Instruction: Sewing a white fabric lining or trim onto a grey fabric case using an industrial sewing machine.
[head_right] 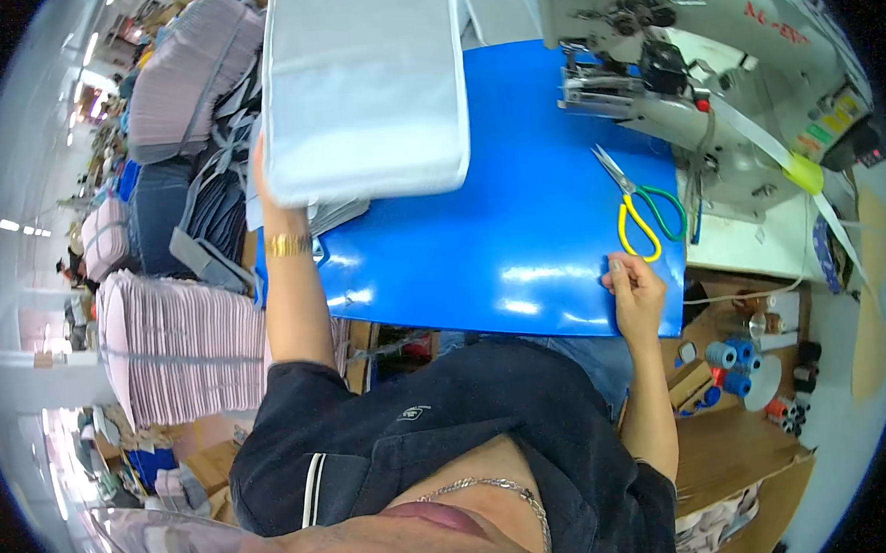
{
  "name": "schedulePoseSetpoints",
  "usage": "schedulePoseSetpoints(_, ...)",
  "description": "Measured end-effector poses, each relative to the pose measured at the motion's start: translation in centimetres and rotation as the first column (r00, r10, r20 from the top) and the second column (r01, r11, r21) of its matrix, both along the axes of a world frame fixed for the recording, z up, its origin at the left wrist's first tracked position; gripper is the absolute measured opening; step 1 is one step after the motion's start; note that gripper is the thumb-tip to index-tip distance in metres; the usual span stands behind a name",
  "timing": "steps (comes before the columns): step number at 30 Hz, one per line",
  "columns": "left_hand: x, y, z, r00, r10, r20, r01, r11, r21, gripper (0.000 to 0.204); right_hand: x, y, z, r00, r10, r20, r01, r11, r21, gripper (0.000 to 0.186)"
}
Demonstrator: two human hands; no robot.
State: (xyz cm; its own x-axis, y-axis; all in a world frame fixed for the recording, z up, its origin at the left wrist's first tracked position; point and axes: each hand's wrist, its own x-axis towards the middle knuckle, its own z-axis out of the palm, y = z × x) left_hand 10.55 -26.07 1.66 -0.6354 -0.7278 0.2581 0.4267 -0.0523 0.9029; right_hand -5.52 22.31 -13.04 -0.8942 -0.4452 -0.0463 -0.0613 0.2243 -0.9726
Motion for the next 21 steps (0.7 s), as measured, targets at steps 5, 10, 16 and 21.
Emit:
schedulePoseSetpoints(5, -15.3, 2.3, -5.5, 0.928, -0.071, 0.366, 0.114, 0.989, -0.098, 0.042, 0.5, 3.9, 3.2, 0.99, -0.127, -0.065, 0.126, 0.992, -0.031, 0.024)
schedulePoseSetpoints(10, -17.7, 12.4, -13.9, 0.782, 0.016, 0.623, 0.381, 0.78, -0.497, 0.043, 1.6, 18.6, 7.1, 0.781, -0.515, -0.354, 0.57, 0.819, 0.066, 0.025)
schedulePoseSetpoints(16, -17.7, 16.4, -17.7, 0.913, 0.108, 0.394, 0.32, 0.409, -0.854, 0.034, 10.1, 39.1, 11.0, 0.449, -0.774, -0.447, 0.893, 0.398, 0.208, 0.029)
schedulePoseSetpoints(21, -17.3, 15.9, -18.1, 0.882, 0.08, 0.464, 0.38, 0.461, -0.802, 0.037, 17.2, 46.3, 11.1, 0.332, -0.814, -0.477, 0.872, 0.072, 0.483, 0.031)
